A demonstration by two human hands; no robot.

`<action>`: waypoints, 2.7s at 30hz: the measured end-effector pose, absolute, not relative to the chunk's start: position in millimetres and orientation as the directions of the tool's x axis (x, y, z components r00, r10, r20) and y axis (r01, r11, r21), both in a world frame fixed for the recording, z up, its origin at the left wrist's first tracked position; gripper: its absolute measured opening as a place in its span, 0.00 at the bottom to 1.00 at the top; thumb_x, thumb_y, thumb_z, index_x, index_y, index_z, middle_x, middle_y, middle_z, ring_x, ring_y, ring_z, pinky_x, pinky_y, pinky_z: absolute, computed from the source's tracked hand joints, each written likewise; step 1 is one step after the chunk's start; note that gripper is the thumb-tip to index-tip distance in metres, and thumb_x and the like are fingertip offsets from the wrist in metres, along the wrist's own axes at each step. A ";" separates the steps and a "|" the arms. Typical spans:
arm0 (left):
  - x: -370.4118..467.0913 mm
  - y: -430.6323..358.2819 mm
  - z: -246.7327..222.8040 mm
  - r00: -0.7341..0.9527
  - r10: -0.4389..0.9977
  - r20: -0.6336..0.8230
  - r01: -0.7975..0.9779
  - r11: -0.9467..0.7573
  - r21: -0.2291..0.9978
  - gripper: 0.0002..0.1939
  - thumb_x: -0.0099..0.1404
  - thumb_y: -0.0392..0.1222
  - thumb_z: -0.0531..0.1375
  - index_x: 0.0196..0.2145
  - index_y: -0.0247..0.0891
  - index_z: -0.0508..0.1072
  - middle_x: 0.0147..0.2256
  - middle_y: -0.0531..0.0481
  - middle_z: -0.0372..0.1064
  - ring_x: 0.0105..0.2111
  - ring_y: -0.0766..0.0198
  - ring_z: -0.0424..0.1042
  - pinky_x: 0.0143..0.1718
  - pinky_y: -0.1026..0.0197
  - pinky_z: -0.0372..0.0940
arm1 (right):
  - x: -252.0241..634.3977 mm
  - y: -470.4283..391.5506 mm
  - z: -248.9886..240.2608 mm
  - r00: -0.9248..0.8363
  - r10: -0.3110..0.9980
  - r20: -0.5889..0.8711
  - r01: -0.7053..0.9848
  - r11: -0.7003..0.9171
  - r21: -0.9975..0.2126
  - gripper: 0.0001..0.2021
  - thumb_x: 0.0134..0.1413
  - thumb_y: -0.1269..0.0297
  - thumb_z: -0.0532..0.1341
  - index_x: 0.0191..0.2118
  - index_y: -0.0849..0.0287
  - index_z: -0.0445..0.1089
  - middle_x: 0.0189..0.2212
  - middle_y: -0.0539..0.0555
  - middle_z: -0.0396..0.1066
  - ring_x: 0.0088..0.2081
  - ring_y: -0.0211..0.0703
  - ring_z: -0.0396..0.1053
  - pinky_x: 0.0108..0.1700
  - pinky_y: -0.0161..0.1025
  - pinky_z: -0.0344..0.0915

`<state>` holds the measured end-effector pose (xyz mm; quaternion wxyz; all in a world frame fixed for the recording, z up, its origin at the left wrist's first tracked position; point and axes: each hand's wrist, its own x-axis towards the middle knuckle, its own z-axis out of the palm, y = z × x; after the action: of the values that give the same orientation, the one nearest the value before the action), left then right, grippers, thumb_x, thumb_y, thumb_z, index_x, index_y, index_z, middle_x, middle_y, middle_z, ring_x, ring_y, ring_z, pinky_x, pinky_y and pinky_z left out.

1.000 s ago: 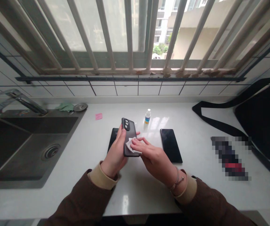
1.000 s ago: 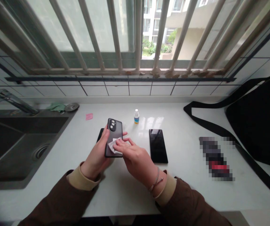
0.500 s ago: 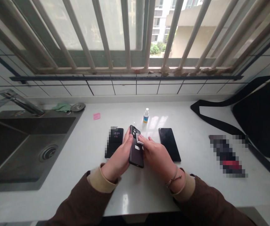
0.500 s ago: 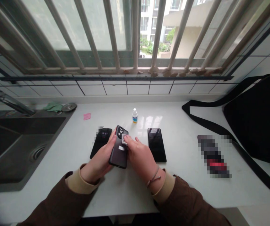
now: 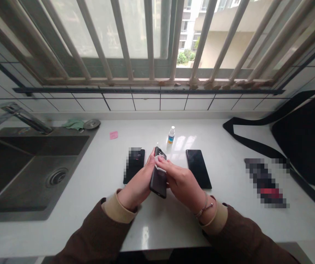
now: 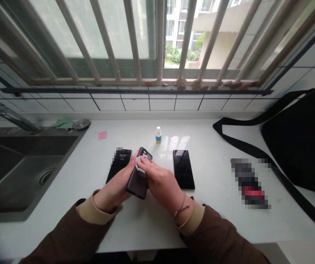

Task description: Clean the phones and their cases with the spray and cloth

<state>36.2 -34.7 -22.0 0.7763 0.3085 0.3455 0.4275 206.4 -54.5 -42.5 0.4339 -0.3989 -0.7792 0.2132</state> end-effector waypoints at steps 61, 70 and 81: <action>-1.2 -33.3 6.1 0.835 0.460 -0.303 -0.094 0.661 0.744 0.48 0.71 0.45 0.62 0.79 0.46 0.39 0.51 0.32 0.79 0.42 0.46 0.84 0.39 0.50 0.77 | 215.5 -55.9 -24.2 -0.110 0.800 0.590 0.528 0.550 -0.647 0.26 0.73 0.80 0.49 0.64 0.54 0.75 0.65 0.58 0.75 0.68 0.47 0.71 0.72 0.54 0.68; 2.8 -31.2 11.5 0.796 0.573 -0.192 -0.247 0.598 0.762 0.38 0.74 0.44 0.61 0.76 0.41 0.52 0.56 0.27 0.78 0.48 0.40 0.84 0.46 0.48 0.76 | 219.9 -48.2 -26.2 0.138 0.933 0.333 0.218 0.299 -0.929 0.15 0.77 0.60 0.57 0.58 0.51 0.79 0.58 0.56 0.81 0.61 0.51 0.77 0.67 0.55 0.73; 21.2 -39.5 0.7 0.638 0.751 -0.172 -0.307 0.452 0.838 0.27 0.73 0.46 0.65 0.65 0.43 0.63 0.56 0.34 0.77 0.46 0.42 0.85 0.42 0.51 0.79 | 215.0 -43.2 -48.9 0.228 0.957 0.181 -0.017 0.190 -0.982 0.23 0.77 0.51 0.56 0.68 0.51 0.72 0.64 0.58 0.75 0.65 0.54 0.73 0.67 0.59 0.73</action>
<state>21.2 -39.5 0.7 0.8076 0.4083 0.2720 0.3273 215.0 -43.2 -48.9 0.6075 -0.4947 -0.4751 0.4006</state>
